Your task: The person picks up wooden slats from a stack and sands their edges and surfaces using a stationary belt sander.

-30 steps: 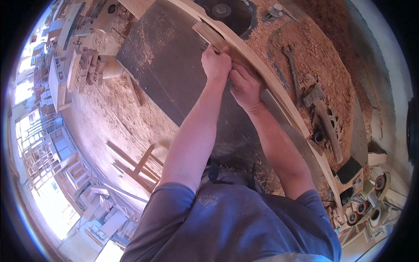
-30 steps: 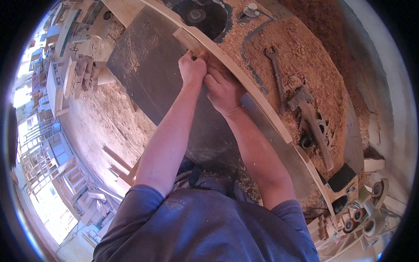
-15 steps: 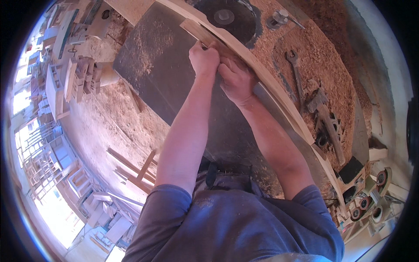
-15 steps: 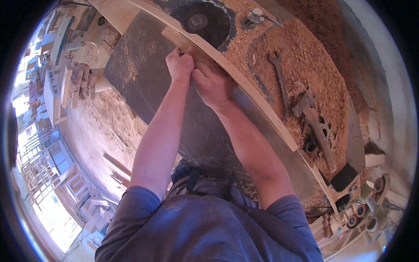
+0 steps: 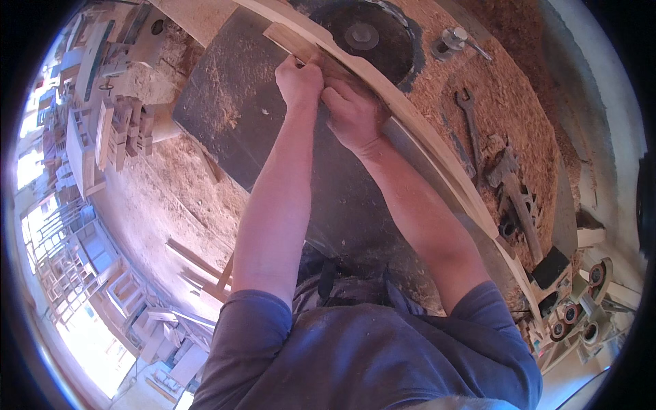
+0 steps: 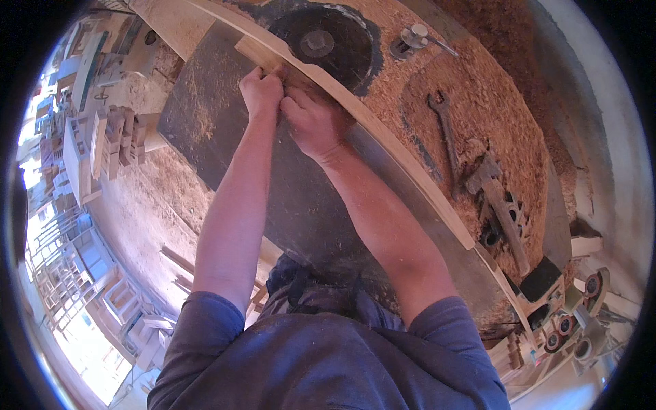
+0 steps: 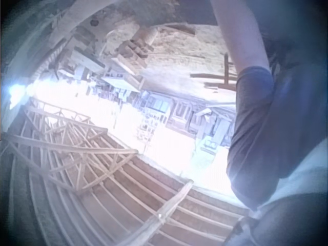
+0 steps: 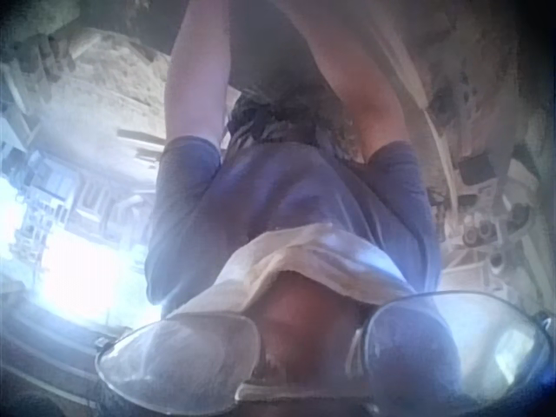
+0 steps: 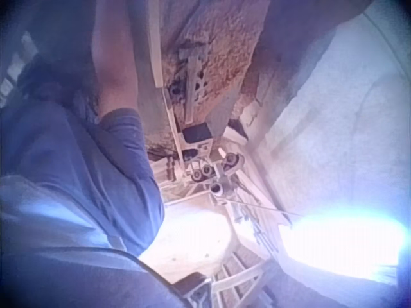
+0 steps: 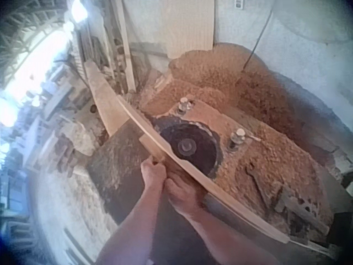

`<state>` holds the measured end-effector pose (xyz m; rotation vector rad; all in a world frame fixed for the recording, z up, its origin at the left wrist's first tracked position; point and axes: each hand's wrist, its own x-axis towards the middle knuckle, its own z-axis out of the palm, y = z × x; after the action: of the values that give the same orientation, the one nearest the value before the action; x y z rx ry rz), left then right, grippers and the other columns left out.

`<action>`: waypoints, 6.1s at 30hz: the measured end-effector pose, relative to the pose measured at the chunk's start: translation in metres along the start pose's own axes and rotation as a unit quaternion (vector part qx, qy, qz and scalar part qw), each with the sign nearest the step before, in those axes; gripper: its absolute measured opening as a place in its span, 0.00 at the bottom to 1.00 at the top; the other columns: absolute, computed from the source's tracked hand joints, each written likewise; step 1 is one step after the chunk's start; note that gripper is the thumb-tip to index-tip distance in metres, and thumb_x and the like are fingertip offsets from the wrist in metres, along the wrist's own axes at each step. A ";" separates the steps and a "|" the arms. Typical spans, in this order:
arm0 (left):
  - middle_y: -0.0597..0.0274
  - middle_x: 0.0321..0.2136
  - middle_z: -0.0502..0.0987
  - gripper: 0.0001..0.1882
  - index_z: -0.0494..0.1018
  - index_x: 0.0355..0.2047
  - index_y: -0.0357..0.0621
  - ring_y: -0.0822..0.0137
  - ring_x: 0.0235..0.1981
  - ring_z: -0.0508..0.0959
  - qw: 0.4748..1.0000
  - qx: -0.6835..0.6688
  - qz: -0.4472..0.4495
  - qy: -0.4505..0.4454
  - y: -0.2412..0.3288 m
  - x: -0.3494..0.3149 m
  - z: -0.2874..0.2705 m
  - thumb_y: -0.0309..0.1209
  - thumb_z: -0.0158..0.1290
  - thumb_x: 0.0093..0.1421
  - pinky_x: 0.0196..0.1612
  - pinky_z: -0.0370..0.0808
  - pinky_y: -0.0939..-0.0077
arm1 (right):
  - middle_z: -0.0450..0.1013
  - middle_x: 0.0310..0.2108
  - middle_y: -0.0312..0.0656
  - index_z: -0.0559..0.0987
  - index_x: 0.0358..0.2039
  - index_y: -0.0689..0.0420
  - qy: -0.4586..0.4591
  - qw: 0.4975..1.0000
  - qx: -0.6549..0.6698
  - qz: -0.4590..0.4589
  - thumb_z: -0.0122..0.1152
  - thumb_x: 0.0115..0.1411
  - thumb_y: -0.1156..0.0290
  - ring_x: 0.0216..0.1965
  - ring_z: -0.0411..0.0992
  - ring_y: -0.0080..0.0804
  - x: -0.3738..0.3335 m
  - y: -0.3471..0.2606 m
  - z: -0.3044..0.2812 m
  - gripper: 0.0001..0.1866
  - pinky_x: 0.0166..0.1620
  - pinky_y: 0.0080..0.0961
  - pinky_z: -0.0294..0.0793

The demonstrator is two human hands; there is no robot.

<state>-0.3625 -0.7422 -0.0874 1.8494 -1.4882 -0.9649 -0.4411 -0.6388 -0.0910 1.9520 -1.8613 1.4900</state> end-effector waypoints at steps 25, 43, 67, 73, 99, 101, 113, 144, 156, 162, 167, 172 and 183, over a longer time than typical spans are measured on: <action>0.40 0.49 0.80 0.39 0.69 0.58 0.33 0.48 0.53 0.81 0.991 -0.098 -0.034 -0.082 -0.005 0.159 -0.051 0.38 0.69 0.47 0.56 0.78 0.61 | 0.78 0.43 0.47 0.80 0.35 0.57 0.008 0.995 0.103 0.006 0.58 0.50 0.86 0.45 0.76 0.53 0.098 -0.023 0.135 0.12 0.47 0.42 0.77; 0.51 0.39 0.80 0.26 0.71 0.55 0.35 0.59 0.38 0.84 0.848 -0.517 -0.118 -0.004 -0.170 -0.186 -0.222 0.19 0.59 0.53 0.35 0.85 0.64 | 0.70 0.51 0.52 0.74 0.53 0.62 -0.200 0.971 0.098 0.091 0.70 0.53 0.76 0.56 0.68 0.50 -0.144 -0.255 -0.110 0.26 0.61 0.43 0.67; 0.56 0.36 0.77 0.27 0.67 0.54 0.27 0.66 0.34 0.76 0.446 -0.507 -0.337 0.656 -0.401 -0.658 -0.363 0.21 0.55 0.52 0.37 0.75 0.72 | 0.71 0.61 0.54 0.68 0.67 0.56 -0.683 0.602 0.178 -0.375 0.69 0.49 0.71 0.61 0.71 0.53 -0.403 -0.529 -0.032 0.42 0.63 0.42 0.70; 0.53 0.45 0.71 0.32 0.62 0.58 0.34 0.63 0.46 0.70 0.340 -0.603 -0.282 0.664 -0.479 -0.694 -0.351 0.20 0.52 0.50 0.52 0.70 0.58 | 0.69 0.63 0.56 0.67 0.67 0.59 -0.683 0.486 0.178 -0.515 0.70 0.49 0.70 0.63 0.68 0.54 -0.463 -0.553 0.017 0.43 0.66 0.41 0.67; 0.26 0.61 0.63 0.56 0.54 0.70 0.30 0.36 0.67 0.60 0.410 -0.144 -0.620 0.653 -0.403 -0.975 -0.328 0.51 0.67 0.51 0.70 0.56 0.47 | 0.71 0.60 0.57 0.73 0.60 0.65 -0.748 0.523 0.117 -0.392 0.68 0.51 0.72 0.63 0.68 0.53 -0.435 -0.434 -0.095 0.33 0.68 0.42 0.63; 0.24 0.62 0.61 0.59 0.52 0.71 0.31 0.33 0.67 0.58 0.411 -0.108 -0.656 0.624 -0.399 -0.967 -0.328 0.54 0.67 0.50 0.69 0.57 0.47 | 0.73 0.58 0.57 0.74 0.59 0.64 -0.747 0.514 0.126 -0.401 0.68 0.52 0.72 0.62 0.69 0.52 -0.439 -0.445 -0.103 0.32 0.66 0.41 0.66; 0.28 0.62 0.60 0.54 0.54 0.71 0.34 0.35 0.66 0.58 0.407 -0.100 -0.686 0.594 -0.374 -0.924 -0.338 0.56 0.62 0.56 0.69 0.56 0.46 | 0.79 0.46 0.62 0.66 0.66 0.65 -0.856 0.211 0.081 -0.466 0.68 0.55 0.53 0.49 0.79 0.56 -0.509 -0.586 -0.230 0.43 0.54 0.43 0.77; 0.39 0.53 0.73 0.33 0.65 0.60 0.33 0.46 0.47 0.78 0.311 -0.703 -0.062 0.637 -0.306 -0.838 -0.357 0.53 0.34 0.75 0.52 0.76 0.47 | 0.77 0.34 0.49 0.78 0.40 0.61 -0.779 0.416 0.248 -0.398 0.76 0.47 0.66 0.34 0.77 0.36 -0.377 -0.545 -0.244 0.22 0.40 0.31 0.76; 0.39 0.47 0.76 0.41 0.64 0.61 0.41 0.44 0.43 0.77 0.463 -0.807 0.237 0.278 -0.275 -0.698 -0.399 0.66 0.30 0.70 0.50 0.75 0.42 | 0.75 0.52 0.44 0.70 0.62 0.69 -0.814 0.279 0.416 0.295 0.71 0.59 0.71 0.51 0.73 0.28 -0.324 -0.454 -0.227 0.34 0.55 0.26 0.74; 0.36 0.59 0.71 0.35 0.67 0.62 0.44 0.38 0.55 0.74 0.558 -0.787 0.182 0.190 -0.272 -0.643 -0.393 0.61 0.34 0.72 0.64 0.68 0.40 | 0.75 0.53 0.44 0.72 0.62 0.68 -0.695 0.447 0.494 0.270 0.73 0.51 0.76 0.53 0.74 0.31 -0.299 -0.410 -0.252 0.37 0.56 0.28 0.74; 0.39 0.60 0.70 0.36 0.62 0.67 0.46 0.37 0.58 0.72 0.598 -0.773 0.085 0.196 -0.234 -0.600 -0.382 0.61 0.33 0.73 0.62 0.68 0.40 | 0.75 0.54 0.45 0.70 0.63 0.67 -0.589 0.525 0.530 0.312 0.73 0.49 0.81 0.55 0.73 0.33 -0.297 -0.372 -0.275 0.39 0.61 0.28 0.71; 0.42 0.62 0.69 0.35 0.63 0.67 0.47 0.37 0.61 0.69 0.601 -0.788 0.086 0.101 -0.201 -0.565 -0.370 0.59 0.33 0.73 0.65 0.66 0.40 | 0.75 0.54 0.45 0.71 0.63 0.66 -0.499 0.592 0.514 0.368 0.70 0.48 0.86 0.53 0.74 0.32 -0.281 -0.346 -0.299 0.39 0.59 0.28 0.74; 0.48 0.64 0.67 0.38 0.59 0.69 0.45 0.45 0.65 0.66 0.682 -0.729 -0.038 0.044 -0.114 -0.518 -0.296 0.61 0.35 0.72 0.71 0.58 0.46 | 0.74 0.48 0.49 0.70 0.62 0.63 -0.123 0.963 0.154 -0.186 0.65 0.50 0.89 0.47 0.74 0.46 -0.276 -0.277 -0.322 0.36 0.52 0.39 0.74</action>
<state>-0.1186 -0.2141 0.0861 0.6660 -0.1723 -1.4025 -0.3520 -0.1613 0.0523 2.5549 -1.2764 1.5438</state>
